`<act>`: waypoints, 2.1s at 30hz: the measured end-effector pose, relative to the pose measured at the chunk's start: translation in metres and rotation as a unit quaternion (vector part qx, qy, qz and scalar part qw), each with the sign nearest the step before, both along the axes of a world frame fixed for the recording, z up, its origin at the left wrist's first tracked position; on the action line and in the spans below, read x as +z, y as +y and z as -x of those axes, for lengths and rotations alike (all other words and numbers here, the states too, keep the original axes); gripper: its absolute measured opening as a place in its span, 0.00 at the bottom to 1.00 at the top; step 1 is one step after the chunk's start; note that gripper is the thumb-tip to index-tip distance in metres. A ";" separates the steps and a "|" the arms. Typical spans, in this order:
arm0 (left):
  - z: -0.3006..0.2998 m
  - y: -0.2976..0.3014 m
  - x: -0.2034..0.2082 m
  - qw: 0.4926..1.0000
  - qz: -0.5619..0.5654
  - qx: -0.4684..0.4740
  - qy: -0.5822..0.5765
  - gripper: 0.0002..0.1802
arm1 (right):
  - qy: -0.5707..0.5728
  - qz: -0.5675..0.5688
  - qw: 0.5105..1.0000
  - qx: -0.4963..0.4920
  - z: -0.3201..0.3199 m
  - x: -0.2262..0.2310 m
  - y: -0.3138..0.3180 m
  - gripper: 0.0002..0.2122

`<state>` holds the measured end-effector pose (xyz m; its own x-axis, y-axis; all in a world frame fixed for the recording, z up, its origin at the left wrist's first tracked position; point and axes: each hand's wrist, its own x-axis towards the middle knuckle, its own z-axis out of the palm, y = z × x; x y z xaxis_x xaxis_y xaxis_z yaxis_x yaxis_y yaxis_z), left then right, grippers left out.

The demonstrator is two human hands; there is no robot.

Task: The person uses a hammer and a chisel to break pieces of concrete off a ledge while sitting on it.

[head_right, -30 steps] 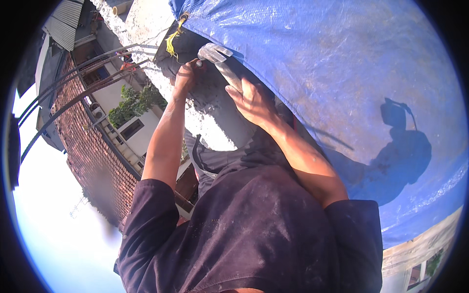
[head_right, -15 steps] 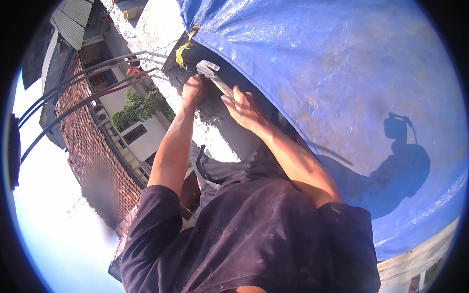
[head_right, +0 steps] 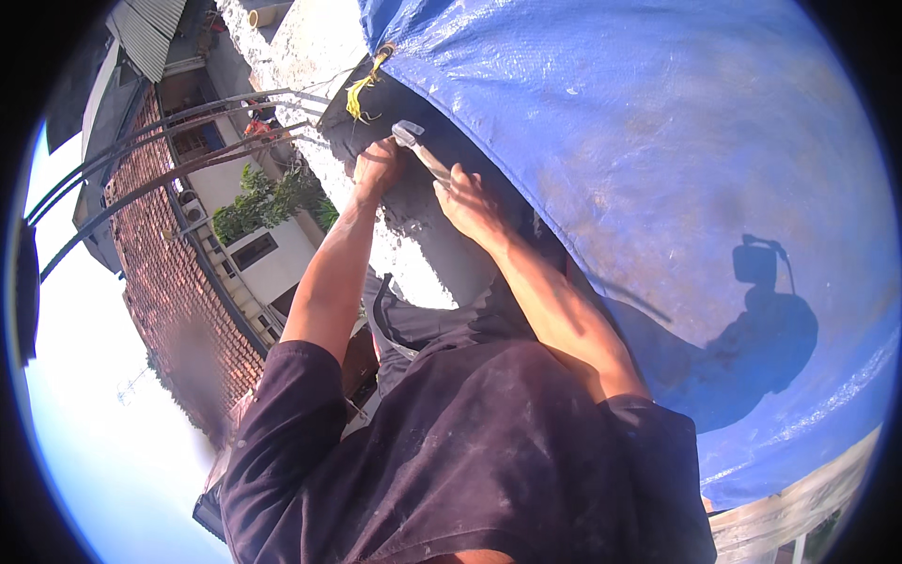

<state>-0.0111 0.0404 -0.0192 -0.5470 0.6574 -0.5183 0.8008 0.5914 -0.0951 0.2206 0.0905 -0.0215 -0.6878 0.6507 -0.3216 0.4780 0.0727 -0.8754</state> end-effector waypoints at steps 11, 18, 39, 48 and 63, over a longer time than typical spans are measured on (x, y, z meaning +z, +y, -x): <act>-0.046 -0.012 0.017 0.938 -0.305 -0.118 -0.117 0.13 | 0.129 0.053 0.989 0.040 -0.140 0.092 0.025 0.13; -0.198 -0.045 0.080 0.841 -0.464 0.108 -0.256 0.11 | -0.022 0.244 0.968 -0.054 -0.231 0.117 -0.008 0.15; -0.258 -0.161 0.201 0.911 -0.295 0.057 -0.283 0.26 | 0.041 0.242 0.969 0.027 -0.210 0.163 -0.034 0.16; -0.284 -0.267 0.369 0.295 -0.587 -0.375 -0.654 0.21 | -0.048 0.178 0.982 0.033 -0.272 0.068 -0.019 0.16; -0.307 -0.297 0.350 0.359 -0.626 -0.405 -0.562 0.17 | -0.102 0.127 0.984 0.068 -0.244 0.101 -0.017 0.17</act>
